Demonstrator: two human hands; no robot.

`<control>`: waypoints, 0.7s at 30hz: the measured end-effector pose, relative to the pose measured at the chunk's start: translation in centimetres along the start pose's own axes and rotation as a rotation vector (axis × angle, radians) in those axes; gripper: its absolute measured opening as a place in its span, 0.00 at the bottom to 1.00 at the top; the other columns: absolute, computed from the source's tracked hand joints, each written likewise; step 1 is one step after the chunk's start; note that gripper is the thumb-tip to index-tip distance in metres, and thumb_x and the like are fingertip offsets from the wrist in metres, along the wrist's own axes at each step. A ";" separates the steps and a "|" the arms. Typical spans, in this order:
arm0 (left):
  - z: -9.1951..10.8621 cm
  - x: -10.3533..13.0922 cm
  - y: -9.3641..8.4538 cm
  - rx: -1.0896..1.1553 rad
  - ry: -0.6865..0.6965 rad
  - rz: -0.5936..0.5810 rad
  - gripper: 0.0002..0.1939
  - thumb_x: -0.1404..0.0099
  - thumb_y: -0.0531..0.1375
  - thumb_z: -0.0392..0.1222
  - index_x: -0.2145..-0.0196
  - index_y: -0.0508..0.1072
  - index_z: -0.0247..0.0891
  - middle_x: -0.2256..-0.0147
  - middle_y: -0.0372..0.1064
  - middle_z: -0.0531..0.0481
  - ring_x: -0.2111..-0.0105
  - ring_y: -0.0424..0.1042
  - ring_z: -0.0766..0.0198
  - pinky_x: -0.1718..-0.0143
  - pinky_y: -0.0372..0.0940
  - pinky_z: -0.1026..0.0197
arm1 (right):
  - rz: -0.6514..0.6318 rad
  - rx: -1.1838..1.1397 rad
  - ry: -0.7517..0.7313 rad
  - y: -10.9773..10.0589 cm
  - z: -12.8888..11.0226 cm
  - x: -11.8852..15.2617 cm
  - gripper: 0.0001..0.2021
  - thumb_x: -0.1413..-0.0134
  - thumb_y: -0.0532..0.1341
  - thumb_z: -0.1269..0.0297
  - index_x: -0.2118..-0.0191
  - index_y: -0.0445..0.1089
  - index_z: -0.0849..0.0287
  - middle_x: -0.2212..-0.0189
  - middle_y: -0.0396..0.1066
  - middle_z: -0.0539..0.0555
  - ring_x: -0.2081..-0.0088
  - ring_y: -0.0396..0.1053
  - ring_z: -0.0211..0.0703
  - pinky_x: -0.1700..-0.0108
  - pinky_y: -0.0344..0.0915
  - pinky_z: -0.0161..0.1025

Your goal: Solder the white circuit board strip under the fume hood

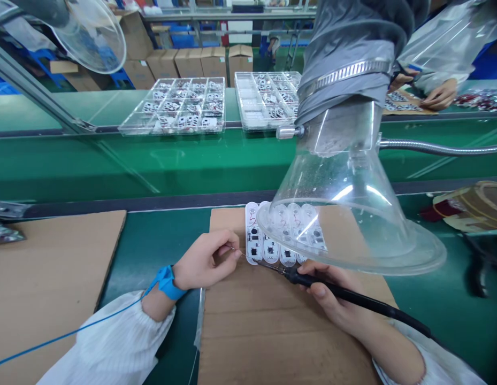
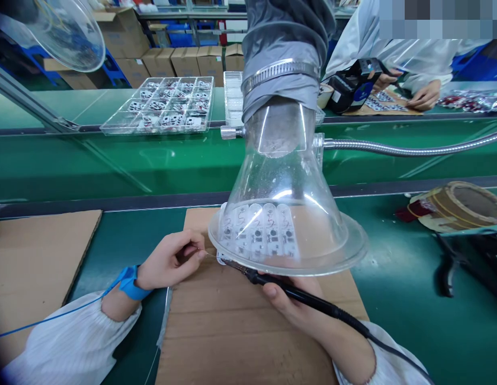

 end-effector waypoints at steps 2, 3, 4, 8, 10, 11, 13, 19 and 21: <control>0.1 0.0 -0.2 0.019 -0.008 0.028 0.04 0.29 0.57 0.34 0.64 0.67 0.39 0.75 0.53 0.61 0.78 0.55 0.72 0.75 0.53 0.69 | 0.058 -0.028 0.008 -0.2 0.8 0.6 0.12 0.24 0.60 0.51 0.49 0.77 0.50 0.68 0.77 0.52 0.70 0.76 0.42 0.66 0.74 0.35; 0.1 0.0 -0.2 0.026 -0.011 0.032 0.04 0.29 0.57 0.34 0.64 0.67 0.39 0.75 0.53 0.61 0.77 0.55 0.72 0.75 0.53 0.69 | 0.091 -0.032 0.010 -0.3 1.1 0.9 0.12 0.24 0.60 0.52 0.51 0.77 0.50 0.68 0.77 0.52 0.69 0.76 0.41 0.64 0.74 0.35; 0.1 -0.1 -0.2 0.031 -0.011 0.026 0.04 0.29 0.57 0.34 0.64 0.67 0.39 0.75 0.53 0.61 0.77 0.55 0.72 0.75 0.53 0.69 | 0.118 -0.031 0.014 -0.4 1.4 1.1 0.12 0.24 0.59 0.52 0.52 0.77 0.51 0.67 0.77 0.52 0.70 0.76 0.41 0.62 0.75 0.36; 0.1 0.0 0.1 0.024 -0.002 -0.009 0.05 0.28 0.57 0.34 0.64 0.67 0.39 0.75 0.52 0.61 0.77 0.55 0.72 0.75 0.53 0.68 | 0.152 -0.050 0.056 -0.3 1.9 1.2 0.14 0.24 0.60 0.50 0.51 0.77 0.53 0.68 0.76 0.53 0.71 0.74 0.42 0.65 0.75 0.38; -0.1 0.2 0.1 0.016 -0.006 -0.009 0.05 0.28 0.57 0.35 0.64 0.67 0.39 0.75 0.52 0.61 0.77 0.55 0.71 0.75 0.53 0.68 | 0.171 -0.062 0.055 -0.2 1.7 0.9 0.15 0.25 0.61 0.48 0.51 0.77 0.53 0.68 0.77 0.54 0.72 0.74 0.42 0.69 0.73 0.36; -0.2 0.2 0.1 0.011 -0.010 -0.009 0.05 0.28 0.56 0.35 0.64 0.67 0.39 0.75 0.52 0.60 0.77 0.55 0.71 0.75 0.53 0.68 | 0.186 -0.055 0.048 -0.2 1.6 0.8 0.15 0.25 0.61 0.48 0.51 0.77 0.53 0.68 0.77 0.54 0.72 0.75 0.41 0.70 0.73 0.35; -0.4 0.4 0.1 0.000 -0.023 -0.004 0.06 0.27 0.56 0.37 0.64 0.67 0.39 0.74 0.53 0.60 0.77 0.55 0.71 0.74 0.53 0.68 | 0.223 -0.021 0.025 -0.5 1.3 0.4 0.15 0.26 0.61 0.48 0.53 0.77 0.53 0.69 0.77 0.53 0.73 0.74 0.39 0.70 0.72 0.33; -1.4 1.0 0.1 -0.029 -0.164 0.080 0.09 0.24 0.56 0.45 0.61 0.69 0.39 0.74 0.56 0.58 0.76 0.58 0.69 0.74 0.58 0.67 | 0.341 0.026 0.095 -5.9 2.1 2.3 0.15 0.27 0.63 0.49 0.54 0.75 0.55 0.72 0.75 0.51 0.73 0.73 0.38 0.71 0.70 0.32; -2.2 1.2 0.3 -0.041 -0.250 0.098 0.11 0.24 0.56 0.49 0.59 0.70 0.39 0.72 0.61 0.56 0.74 0.63 0.67 0.72 0.61 0.67 | 0.539 0.067 0.121 -9.7 3.0 4.2 0.14 0.27 0.63 0.49 0.52 0.74 0.56 0.73 0.73 0.51 0.75 0.70 0.37 0.72 0.68 0.33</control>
Point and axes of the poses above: each hand's wrist, its own x-axis away from the middle knuckle, its own y-axis out of the palm, z = x × y, the point moved 3 cm from there along -x, towards the middle knuckle
